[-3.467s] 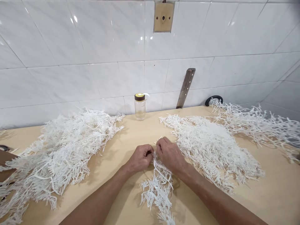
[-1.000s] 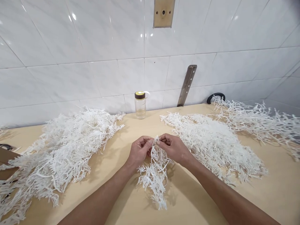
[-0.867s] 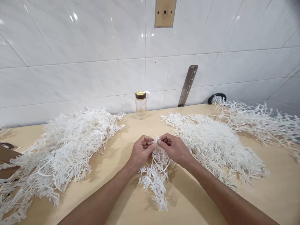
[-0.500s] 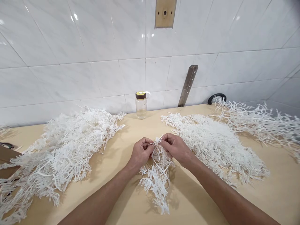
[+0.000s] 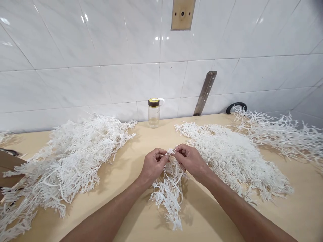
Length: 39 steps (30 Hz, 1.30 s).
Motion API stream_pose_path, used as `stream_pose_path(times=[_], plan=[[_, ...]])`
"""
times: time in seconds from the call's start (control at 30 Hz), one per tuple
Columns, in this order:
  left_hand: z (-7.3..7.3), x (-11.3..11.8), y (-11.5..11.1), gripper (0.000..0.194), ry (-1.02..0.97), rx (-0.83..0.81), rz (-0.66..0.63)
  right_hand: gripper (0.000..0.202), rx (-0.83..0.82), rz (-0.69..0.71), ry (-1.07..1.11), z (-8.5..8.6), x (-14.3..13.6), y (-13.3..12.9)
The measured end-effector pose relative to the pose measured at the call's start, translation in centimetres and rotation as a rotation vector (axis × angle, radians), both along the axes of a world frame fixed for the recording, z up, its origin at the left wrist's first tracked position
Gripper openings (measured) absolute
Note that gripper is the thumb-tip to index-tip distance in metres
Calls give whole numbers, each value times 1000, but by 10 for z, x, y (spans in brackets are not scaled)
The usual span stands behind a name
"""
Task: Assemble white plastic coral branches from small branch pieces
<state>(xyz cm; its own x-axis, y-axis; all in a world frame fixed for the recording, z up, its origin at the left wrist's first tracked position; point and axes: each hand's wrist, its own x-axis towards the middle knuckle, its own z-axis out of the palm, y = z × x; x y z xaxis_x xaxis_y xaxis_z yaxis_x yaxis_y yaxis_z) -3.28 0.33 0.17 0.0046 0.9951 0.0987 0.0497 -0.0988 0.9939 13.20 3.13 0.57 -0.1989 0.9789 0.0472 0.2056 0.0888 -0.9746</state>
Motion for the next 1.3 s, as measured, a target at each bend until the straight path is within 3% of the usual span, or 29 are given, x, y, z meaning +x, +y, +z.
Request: stream_pose_path(times=[0.23, 0.33, 0.5, 0.67, 0.87, 1.07, 1.3], plan=[[3, -4, 1, 33, 8, -13, 6, 16, -91, -23, 33, -1, 2, 4], [3, -6, 2, 37, 28, -42, 22, 17, -138, 32, 58, 0, 5, 6], [3, -4, 1, 34, 44, -36, 60, 36, -93, 139, 143, 14, 13, 3], [6, 1, -2, 30, 48, -6, 53, 42, -83, 98, 13, 23, 10, -3], [7, -1, -2, 35, 62, 4, 95, 38, -90, 134, -37, 19, 6, -4], [6, -2, 0, 41, 51, -27, 71, 42, 30, 194, -128, 16, 9, -3], [7, -3, -1, 39, -36, -67, 17, 31, 89, 98, -175, 9, 4, -1]])
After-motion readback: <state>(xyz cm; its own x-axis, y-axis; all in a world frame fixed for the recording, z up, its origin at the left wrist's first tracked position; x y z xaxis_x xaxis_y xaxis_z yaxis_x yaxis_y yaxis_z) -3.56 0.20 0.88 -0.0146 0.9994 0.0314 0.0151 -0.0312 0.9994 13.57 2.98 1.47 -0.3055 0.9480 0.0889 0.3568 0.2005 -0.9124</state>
